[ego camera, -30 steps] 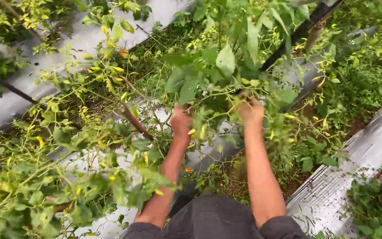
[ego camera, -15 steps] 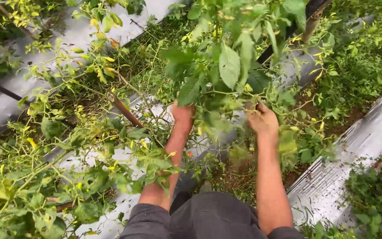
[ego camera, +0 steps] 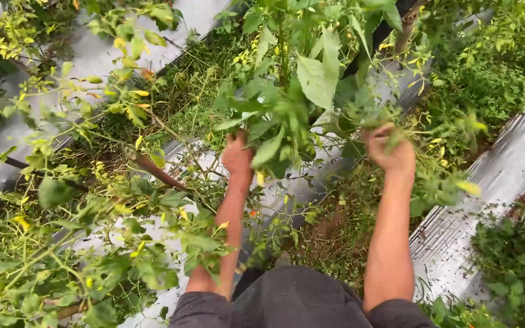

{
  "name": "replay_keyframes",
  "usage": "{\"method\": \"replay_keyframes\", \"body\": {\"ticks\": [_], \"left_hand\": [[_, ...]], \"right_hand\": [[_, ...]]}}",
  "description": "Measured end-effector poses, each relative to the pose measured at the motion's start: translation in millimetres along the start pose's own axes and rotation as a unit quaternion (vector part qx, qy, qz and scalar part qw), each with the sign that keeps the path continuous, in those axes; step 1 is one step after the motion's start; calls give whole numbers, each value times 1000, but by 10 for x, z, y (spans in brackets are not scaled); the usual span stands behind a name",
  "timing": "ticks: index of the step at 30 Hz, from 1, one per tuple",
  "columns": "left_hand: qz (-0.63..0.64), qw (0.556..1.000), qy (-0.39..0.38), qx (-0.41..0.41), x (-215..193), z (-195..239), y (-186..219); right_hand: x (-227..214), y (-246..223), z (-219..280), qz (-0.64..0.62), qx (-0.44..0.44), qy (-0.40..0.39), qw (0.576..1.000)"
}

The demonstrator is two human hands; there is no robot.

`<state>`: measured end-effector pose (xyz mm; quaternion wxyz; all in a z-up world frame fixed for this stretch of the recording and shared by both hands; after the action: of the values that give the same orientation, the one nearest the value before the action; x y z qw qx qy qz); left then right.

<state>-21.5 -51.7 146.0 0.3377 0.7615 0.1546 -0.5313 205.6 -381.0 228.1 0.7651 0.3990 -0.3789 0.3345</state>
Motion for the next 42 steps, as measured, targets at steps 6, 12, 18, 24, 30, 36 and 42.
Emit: {"method": "replay_keyframes", "body": {"ticks": [6, 12, 18, 24, 30, 36, 42], "left_hand": [[76, 982, 136, -108, -130, 1, -358], [105, 987, 91, 80, -445, 752, 152], [281, 938, 199, 31, -402, 1082, 66], [255, 949, 185, 21, -622, 1448, 255], [290, 950, 114, 9, -519, 1906, 142], [520, 844, 127, -37, 42, 2083, -373], [401, 901, 158, 46, -392, 1970, -96]], "right_hand": [[586, -145, 582, -16, -311, -48, 949], [401, 234, 697, 163, -386, 16, 908], [-357, 1096, 349, 519, -243, 175, 801], [-813, 1794, 48, 639, -105, 262, 716], [-953, 1976, -65, 370, 21, 92, 924], [-257, 2503, 495, 808, -161, -295, 484], [-726, 2345, 821, 521, 89, -294, 796]]}}
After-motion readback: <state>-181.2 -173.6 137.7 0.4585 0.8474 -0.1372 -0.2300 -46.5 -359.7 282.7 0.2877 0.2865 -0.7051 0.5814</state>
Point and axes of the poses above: each hand's wrist, its own z-axis away from the middle knuckle, its own x-axis out of the palm, y = z × x, the point moved 1 cm from there along -z, towards the middle knuckle, and after that the axes turned 12 degrees about x, right-handed, at the moved point
